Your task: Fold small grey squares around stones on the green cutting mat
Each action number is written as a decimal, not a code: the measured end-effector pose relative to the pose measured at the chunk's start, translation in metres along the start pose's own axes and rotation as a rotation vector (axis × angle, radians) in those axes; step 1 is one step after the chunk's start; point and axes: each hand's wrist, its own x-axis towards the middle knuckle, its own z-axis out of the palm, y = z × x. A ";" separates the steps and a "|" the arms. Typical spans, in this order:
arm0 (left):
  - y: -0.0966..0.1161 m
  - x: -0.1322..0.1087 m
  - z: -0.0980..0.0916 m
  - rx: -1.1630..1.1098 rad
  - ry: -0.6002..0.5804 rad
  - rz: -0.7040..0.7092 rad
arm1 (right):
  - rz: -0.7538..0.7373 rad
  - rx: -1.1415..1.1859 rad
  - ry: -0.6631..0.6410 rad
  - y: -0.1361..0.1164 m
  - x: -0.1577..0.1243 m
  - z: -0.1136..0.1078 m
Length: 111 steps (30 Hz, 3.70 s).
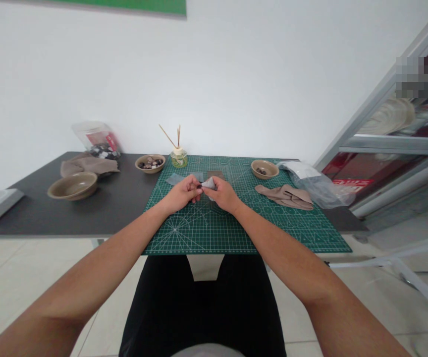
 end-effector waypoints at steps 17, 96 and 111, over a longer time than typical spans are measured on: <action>0.003 -0.001 0.001 -0.128 0.173 -0.034 | -0.010 -0.022 0.109 0.004 0.002 0.002; -0.002 0.001 -0.005 -0.025 0.222 -0.139 | -0.083 -0.074 -0.077 0.004 0.000 -0.001; 0.003 0.000 -0.005 0.040 0.164 -0.140 | -0.047 -0.051 -0.054 0.005 0.001 -0.001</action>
